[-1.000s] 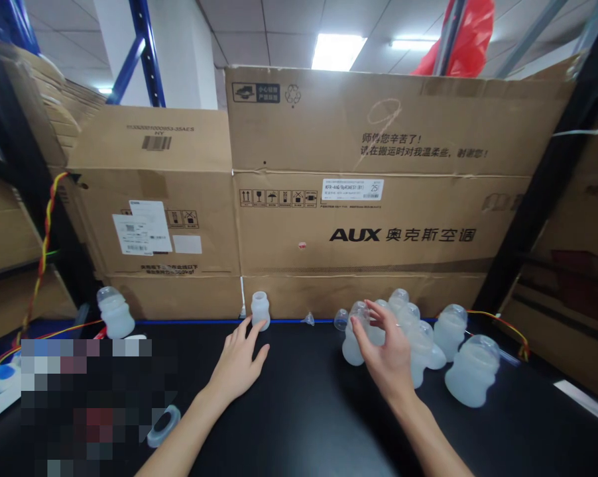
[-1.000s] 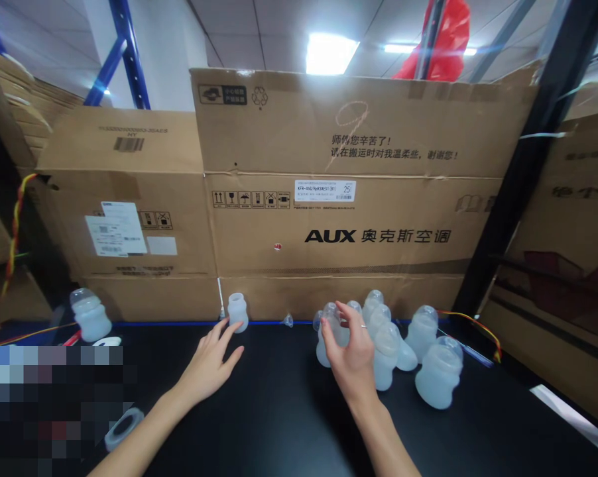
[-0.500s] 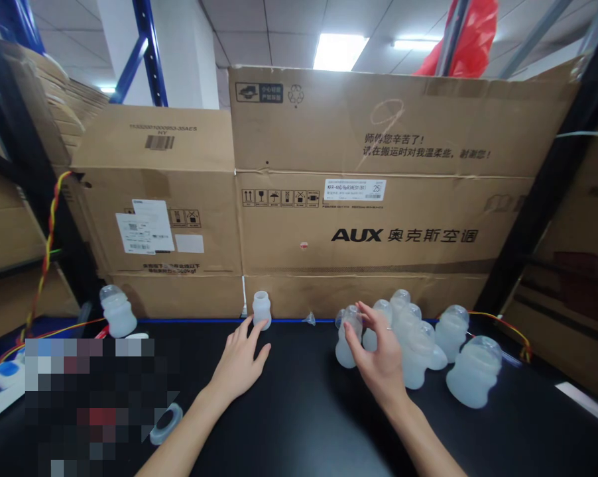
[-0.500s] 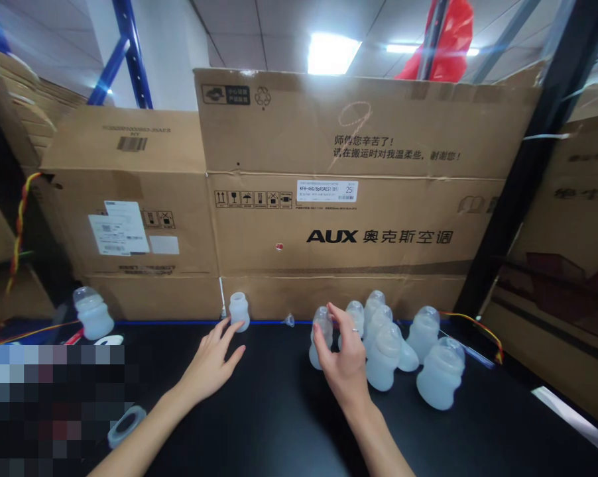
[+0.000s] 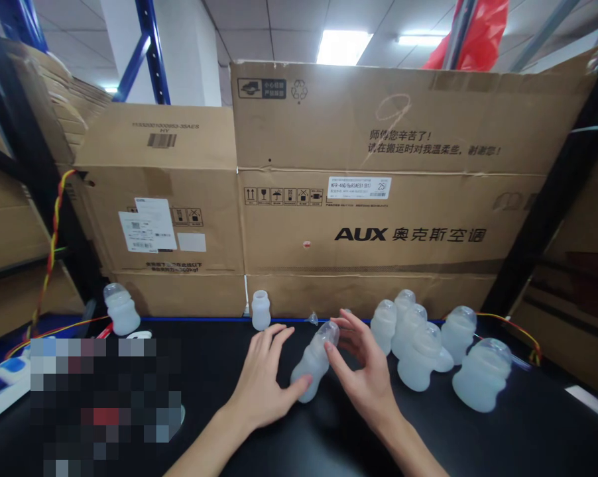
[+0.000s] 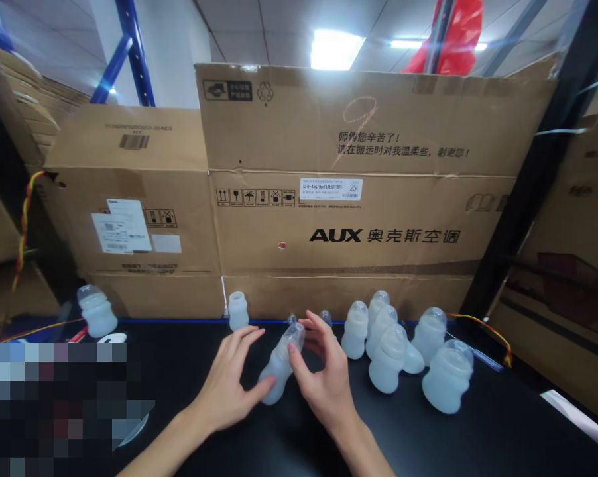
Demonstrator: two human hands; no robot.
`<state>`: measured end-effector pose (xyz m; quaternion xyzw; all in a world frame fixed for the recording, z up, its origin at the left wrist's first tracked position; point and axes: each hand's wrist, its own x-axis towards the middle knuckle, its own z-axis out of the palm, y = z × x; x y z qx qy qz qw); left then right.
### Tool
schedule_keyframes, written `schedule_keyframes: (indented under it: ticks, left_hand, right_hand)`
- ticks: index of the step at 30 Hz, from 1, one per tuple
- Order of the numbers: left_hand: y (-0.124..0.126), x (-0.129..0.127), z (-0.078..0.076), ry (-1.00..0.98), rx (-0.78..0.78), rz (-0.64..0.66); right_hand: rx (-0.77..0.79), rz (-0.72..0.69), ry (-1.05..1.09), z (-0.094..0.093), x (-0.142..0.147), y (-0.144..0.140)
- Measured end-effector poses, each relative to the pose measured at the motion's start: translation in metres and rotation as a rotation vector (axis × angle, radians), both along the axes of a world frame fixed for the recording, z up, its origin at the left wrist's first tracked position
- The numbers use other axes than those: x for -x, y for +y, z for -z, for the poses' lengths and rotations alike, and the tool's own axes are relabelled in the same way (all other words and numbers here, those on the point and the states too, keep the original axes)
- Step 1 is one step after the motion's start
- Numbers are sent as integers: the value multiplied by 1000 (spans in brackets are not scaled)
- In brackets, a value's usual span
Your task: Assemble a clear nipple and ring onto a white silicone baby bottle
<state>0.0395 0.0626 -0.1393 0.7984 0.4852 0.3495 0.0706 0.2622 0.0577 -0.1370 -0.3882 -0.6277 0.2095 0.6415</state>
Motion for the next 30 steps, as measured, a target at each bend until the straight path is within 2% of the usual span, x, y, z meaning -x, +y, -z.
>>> schedule_keyframes:
  ticks: [4, 9, 14, 21, 25, 30]
  left_hand:
    - [-13, -15, -4, -185, 264, 128]
    - [-7, -14, -2, -358, 336, 122]
    - [-1, -10, -1, -536, 474, 112]
    - [6, -1, -15, -615, 724, 330]
    - [8, 5, -21, -639, 806, 352]
    - [8, 12, -20, -626, 885, 360]
  right_hand:
    - [134, -135, 139, 4, 10, -2]
    - [219, -288, 256, 7, 11, 4]
    - [331, -368, 262, 8, 5, 8]
    - [377, -432, 192, 2, 0, 3]
    - [416, -500, 169, -2, 1, -2]
    - [420, -550, 145, -2, 2, -5]
